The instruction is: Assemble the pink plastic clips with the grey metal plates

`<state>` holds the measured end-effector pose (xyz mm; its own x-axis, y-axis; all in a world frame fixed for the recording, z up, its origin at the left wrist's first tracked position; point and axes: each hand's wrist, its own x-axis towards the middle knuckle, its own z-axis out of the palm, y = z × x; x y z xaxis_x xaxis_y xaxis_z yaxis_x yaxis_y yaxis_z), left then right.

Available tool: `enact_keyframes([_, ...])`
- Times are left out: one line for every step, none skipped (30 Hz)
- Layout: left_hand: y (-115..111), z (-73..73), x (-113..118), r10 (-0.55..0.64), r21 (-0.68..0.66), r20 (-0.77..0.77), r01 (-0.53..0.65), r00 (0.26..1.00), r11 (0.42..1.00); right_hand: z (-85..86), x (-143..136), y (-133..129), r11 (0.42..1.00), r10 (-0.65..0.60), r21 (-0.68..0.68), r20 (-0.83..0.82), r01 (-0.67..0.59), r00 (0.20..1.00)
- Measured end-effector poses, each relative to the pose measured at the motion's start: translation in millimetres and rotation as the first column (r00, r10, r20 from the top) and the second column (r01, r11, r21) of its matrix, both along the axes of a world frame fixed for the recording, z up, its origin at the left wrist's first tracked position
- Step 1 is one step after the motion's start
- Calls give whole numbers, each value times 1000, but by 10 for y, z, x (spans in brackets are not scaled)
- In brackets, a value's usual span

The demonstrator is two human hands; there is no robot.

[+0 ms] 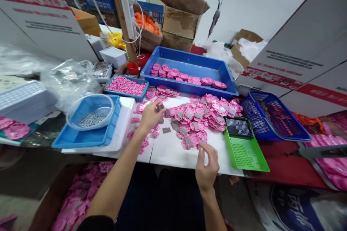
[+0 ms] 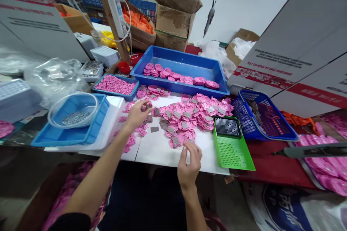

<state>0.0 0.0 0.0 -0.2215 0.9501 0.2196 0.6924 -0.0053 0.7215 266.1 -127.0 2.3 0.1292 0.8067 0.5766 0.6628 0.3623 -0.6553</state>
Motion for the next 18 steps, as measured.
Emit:
enact_keyframes([-180, 24, 44, -5, 29, 25, 4, 1000, 1000, 1, -72, -92, 996, 66, -62, -77, -71, 995])
enact_keyframes([-387, 46, 112, -19, 60, 46, 16, 999, 998, 0, -146, -164, 980, 120, -136, -183, -146, 976])
enact_keyframes([-614, 62, 202, -51, 97, 65, 44, 997, 994, -1, -218, -213, 949, 154, -216, -313, -228, 937])
enact_keyframes([-850, 71, 308, -130, 168, 90, 113, 987, 979, -3, -283, -240, 905, 158, -289, -451, -312, 878])
enact_keyframes([-1086, 75, 423, -213, 223, 73, 193, 974, 955, -6, -338, -244, 855, 133, -343, -578, -388, 805])
enact_keyframes([-1308, 73, 538, -297, 228, 24, 284, 955, 931, -9, -380, -230, 807, 94, -377, -679, -455, 728])
enact_keyframes([-1508, 68, 644, -352, 214, -16, 347, 936, 913, -9, -407, -202, 764, 52, -396, -749, -509, 661])
enact_keyframes([-1678, 61, 732, -381, 201, -33, 380, 924, 903, -5, -421, -168, 729, 20, -409, -790, -550, 613])
enact_keyframes([-1814, 52, 797, -395, 190, -25, 392, 919, 900, 4, -426, -133, 700, -3, -420, -811, -578, 585])
enact_keyframes([-1916, 41, 835, -397, 193, 18, 386, 918, 902, 21, -427, -103, 679, -15, -430, -819, -595, 574])
enact_keyframes([-1989, 26, 847, -378, 208, 98, 352, 921, 912, 45, -432, -83, 659, -13, -439, -819, -611, 574])
enact_keyframes([-2036, 7, 835, -335, 224, 210, 288, 919, 931, 76, -448, -76, 637, 1, -451, -811, -626, 585])
enact_keyframes([-2064, -19, 806, -273, 223, 344, 204, 899, 953, 111, -479, -84, 613, 28, -466, -794, -638, 607])
enact_keyframes([-2080, -51, 765, -197, 190, 485, 117, 852, 975, 147, -528, -105, 587, 73, -483, -767, -650, 637])
enact_keyframes([-2091, -89, 719, -114, 122, 610, 49, 784, 991, 183, -594, -139, 558, 144, -499, -729, -663, 669])
enact_keyframes([-2101, -131, 673, -33, 36, 705, 11, 709, 999, 216, -673, -179, 528, 244, -510, -675, -679, 697])
enact_keyframes([-2116, -174, 627, 36, -48, 770, 1, 637, 999, 244, -759, -220, 503, 368, -514, -600, -695, 710])
enact_keyframes([-2138, -214, 584, 95, -116, 812, -1, 576, 993, 268, -844, -253, 490, 500, -507, -503, -709, 705])
